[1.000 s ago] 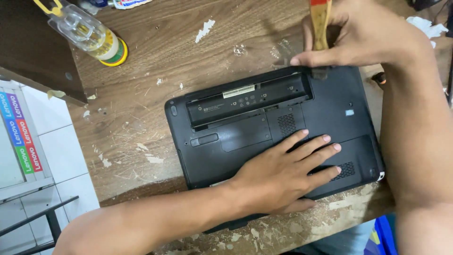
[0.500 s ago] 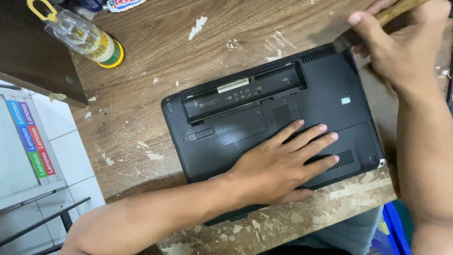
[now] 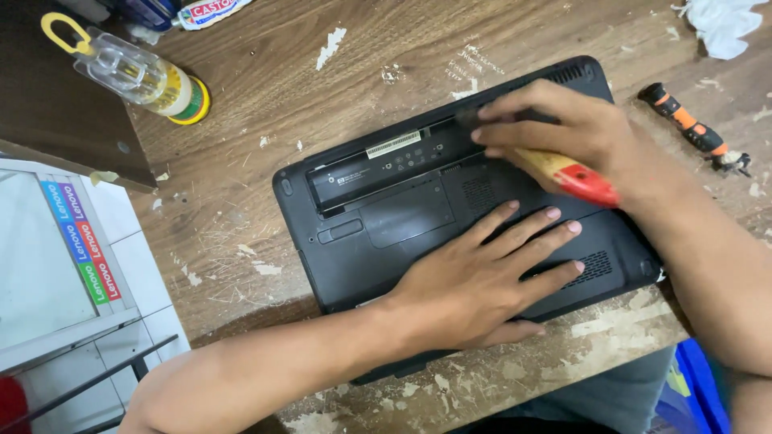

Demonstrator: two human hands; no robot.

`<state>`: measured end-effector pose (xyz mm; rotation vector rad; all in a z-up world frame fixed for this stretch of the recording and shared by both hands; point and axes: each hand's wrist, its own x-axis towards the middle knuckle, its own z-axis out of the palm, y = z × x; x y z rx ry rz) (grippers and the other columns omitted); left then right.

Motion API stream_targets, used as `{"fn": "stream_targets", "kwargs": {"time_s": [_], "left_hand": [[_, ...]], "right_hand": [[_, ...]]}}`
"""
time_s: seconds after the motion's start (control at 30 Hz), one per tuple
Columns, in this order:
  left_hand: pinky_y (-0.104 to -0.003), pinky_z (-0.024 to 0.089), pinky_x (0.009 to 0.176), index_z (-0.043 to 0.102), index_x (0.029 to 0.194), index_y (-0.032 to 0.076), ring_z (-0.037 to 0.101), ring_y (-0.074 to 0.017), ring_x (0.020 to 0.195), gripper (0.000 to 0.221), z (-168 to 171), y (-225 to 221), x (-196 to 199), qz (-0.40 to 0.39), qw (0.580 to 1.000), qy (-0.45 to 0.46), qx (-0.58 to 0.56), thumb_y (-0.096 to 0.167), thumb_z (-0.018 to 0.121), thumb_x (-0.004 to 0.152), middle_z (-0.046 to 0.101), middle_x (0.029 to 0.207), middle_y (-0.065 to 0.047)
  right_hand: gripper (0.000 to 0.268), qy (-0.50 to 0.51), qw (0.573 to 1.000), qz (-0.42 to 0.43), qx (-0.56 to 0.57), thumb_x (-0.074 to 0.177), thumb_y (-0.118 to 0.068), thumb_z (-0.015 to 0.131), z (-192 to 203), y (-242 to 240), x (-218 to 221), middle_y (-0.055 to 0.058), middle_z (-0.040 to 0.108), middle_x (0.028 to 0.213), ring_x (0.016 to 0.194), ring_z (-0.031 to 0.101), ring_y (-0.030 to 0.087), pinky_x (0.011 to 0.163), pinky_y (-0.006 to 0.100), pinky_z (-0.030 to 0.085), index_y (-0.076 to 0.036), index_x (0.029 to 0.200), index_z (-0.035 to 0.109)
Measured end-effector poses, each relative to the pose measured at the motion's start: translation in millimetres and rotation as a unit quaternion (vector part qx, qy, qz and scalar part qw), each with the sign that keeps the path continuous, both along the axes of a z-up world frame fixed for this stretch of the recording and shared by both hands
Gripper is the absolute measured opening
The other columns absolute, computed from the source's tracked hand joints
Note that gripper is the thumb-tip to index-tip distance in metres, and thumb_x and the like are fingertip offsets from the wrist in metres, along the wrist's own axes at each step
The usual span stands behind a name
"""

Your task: The person is unscrewing the back panel of a laptop and cleaning the surface with a cloth.

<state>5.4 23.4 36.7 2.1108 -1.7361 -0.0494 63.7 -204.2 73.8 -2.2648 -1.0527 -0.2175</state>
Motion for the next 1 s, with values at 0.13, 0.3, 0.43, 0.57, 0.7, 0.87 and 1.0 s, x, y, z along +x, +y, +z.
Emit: {"fn": "stream_targets", "kwargs": {"time_s": [0.13, 0.3, 0.43, 0.57, 0.7, 0.87, 1.0], "left_hand": [[-0.056, 0.030, 0.140, 0.055, 0.158, 0.018, 0.039, -0.0339, 0.166, 0.073, 1, 0, 0, 0.006, 1.000, -0.003, -0.009, 0.061, 0.070, 0.102, 0.043, 0.174, -0.016], [-0.056, 0.030, 0.140, 0.054, 0.160, 0.018, 0.037, -0.0340, 0.167, 0.073, 2, 1, 1, 0.000, 1.000, -0.001, -0.004, 0.061, 0.069, 0.103, 0.040, 0.176, -0.017], [-0.055, 0.031, 0.139, 0.055, 0.160, 0.020, 0.037, -0.0325, 0.167, 0.073, 2, 0, 0, 0.005, 1.000, -0.015, 0.003, 0.063, 0.068, 0.103, 0.040, 0.176, -0.015], [-0.055, 0.030, 0.140, 0.054, 0.161, 0.019, 0.038, -0.0333, 0.168, 0.073, 4, 1, 1, 0.002, 1.000, -0.007, 0.006, 0.063, 0.067, 0.104, 0.040, 0.176, -0.015], [-0.056, 0.031, 0.140, 0.055, 0.159, 0.017, 0.038, -0.0341, 0.167, 0.074, 5, 1, 2, -0.002, 1.000, 0.006, 0.001, 0.060, 0.073, 0.102, 0.041, 0.176, -0.016], [-0.055, 0.027, 0.140, 0.053, 0.163, 0.017, 0.033, -0.0344, 0.168, 0.072, 9, 2, 3, -0.015, 1.000, -0.004, 0.020, 0.060, 0.065, 0.106, 0.036, 0.177, -0.017], [-0.055, 0.025, 0.140, 0.052, 0.163, 0.016, 0.031, -0.0341, 0.169, 0.070, 13, 3, 5, -0.019, 0.999, 0.011, 0.025, 0.057, 0.063, 0.108, 0.035, 0.178, -0.017]], "right_hand": [[0.024, -0.087, 0.990, -0.103, -0.050, 0.118, 0.004, 0.070, -3, -11, -17, 0.031, 0.066, 0.139, 0.124, 0.070, 0.043, 0.110, 0.047, 0.056, 0.009, 0.140, 0.076], [0.014, -0.106, 0.994, 0.001, 0.017, 0.108, 0.005, 0.076, -9, -7, 0, 0.028, 0.072, 0.124, 0.108, 0.076, 0.037, 0.092, 0.040, 0.060, 0.009, 0.122, 0.079], [0.009, -0.110, 0.993, -0.011, 0.032, 0.111, 0.007, 0.072, -21, -8, 4, 0.025, 0.074, 0.120, 0.103, 0.074, 0.035, 0.091, 0.042, 0.055, 0.009, 0.117, 0.079], [0.009, -0.189, 0.977, -0.093, 0.010, 0.118, 0.009, 0.076, -24, -15, -1, 0.030, 0.072, 0.124, 0.106, 0.073, 0.040, 0.094, 0.044, 0.058, 0.008, 0.122, 0.083], [0.008, -0.115, 0.989, -0.091, 0.017, 0.118, 0.005, 0.076, -23, -12, 2, 0.024, 0.071, 0.117, 0.102, 0.072, 0.033, 0.091, 0.039, 0.056, 0.007, 0.125, 0.079], [0.008, -0.097, 0.988, -0.124, 0.000, 0.126, 0.011, 0.069, -20, -37, 9, 0.029, 0.073, 0.119, 0.104, 0.067, 0.041, 0.093, 0.048, 0.053, 0.018, 0.124, 0.073], [0.023, -0.070, 0.990, -0.125, 0.002, 0.132, 0.002, 0.066, -14, -62, 4, 0.027, 0.076, 0.106, 0.097, 0.073, 0.037, 0.090, 0.047, 0.056, 0.022, 0.127, 0.076]]}}
